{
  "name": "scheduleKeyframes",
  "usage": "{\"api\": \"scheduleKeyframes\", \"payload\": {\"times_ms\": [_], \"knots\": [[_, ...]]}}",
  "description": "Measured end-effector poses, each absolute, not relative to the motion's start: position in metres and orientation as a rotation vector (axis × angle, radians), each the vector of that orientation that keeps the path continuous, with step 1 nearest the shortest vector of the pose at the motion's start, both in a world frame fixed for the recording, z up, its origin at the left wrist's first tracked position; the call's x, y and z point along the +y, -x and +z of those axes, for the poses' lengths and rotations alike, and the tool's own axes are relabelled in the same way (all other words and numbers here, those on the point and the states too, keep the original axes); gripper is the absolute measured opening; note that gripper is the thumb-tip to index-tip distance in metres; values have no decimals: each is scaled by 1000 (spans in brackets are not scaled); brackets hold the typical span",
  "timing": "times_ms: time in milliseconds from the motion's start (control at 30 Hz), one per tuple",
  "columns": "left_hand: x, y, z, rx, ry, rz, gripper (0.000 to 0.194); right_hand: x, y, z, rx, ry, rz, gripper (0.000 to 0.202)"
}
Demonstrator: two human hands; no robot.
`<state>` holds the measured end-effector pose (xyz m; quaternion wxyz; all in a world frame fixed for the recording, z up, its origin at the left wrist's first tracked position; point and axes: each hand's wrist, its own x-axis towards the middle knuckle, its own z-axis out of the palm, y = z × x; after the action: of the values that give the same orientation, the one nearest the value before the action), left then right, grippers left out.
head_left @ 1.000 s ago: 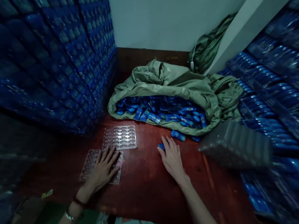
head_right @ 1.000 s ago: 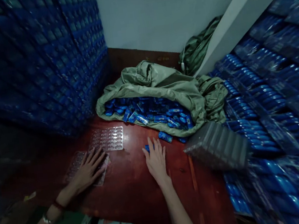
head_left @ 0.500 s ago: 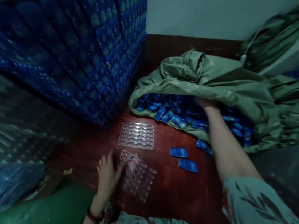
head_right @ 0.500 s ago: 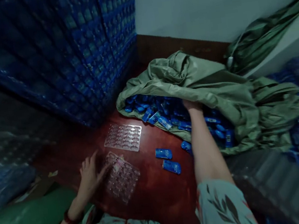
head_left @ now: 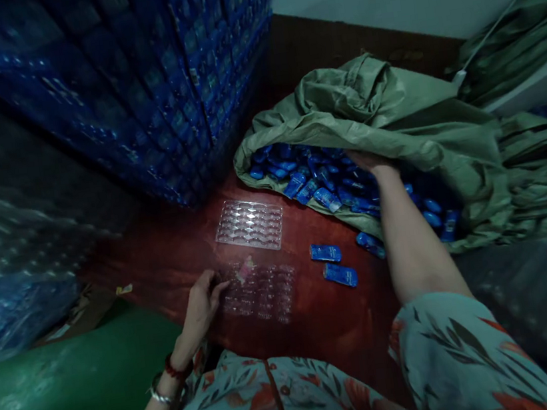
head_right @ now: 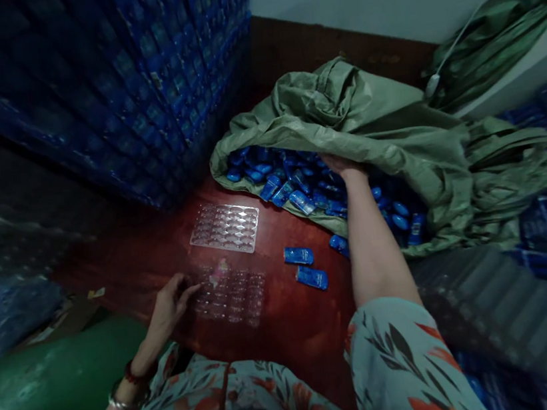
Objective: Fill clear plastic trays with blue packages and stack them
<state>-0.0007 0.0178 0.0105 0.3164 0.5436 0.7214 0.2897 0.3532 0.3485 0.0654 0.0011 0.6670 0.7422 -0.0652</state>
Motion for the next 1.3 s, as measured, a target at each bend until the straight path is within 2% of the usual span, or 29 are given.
{"api": "scheduleKeyframes", "payload": {"times_ms": [100, 200, 300, 433, 700, 1000, 1200, 1300], "knots": [[14, -1, 10, 1881, -1376, 838, 26, 331, -333, 64, 2253, -2226, -157, 50], [9, -6, 8, 1847, -1300, 790, 24, 309, -316, 64, 2188, -2288, -316, 55], [5, -9, 7, 1809, -1309, 768, 21, 293, -307, 68, 2171, -2298, -431, 54], [6, -8, 11, 1908, -1605, 767, 31, 269, -299, 72, 2230, -2211, -505, 52], [51, -33, 22, 1729, -2213, 571, 40, 196, -273, 53, 2556, -2022, -268, 44], [56, -36, 4, 1999, -2273, 255, 46, 137, -284, 25, 2640, -1934, -86, 49], [40, -43, 7, 2104, -2208, 325, 47, 110, -283, 32, 2897, -2128, -273, 39], [44, -55, 18, 2051, -2200, 416, 40, 105, -270, 43, 2985, -1993, -457, 32]]}}
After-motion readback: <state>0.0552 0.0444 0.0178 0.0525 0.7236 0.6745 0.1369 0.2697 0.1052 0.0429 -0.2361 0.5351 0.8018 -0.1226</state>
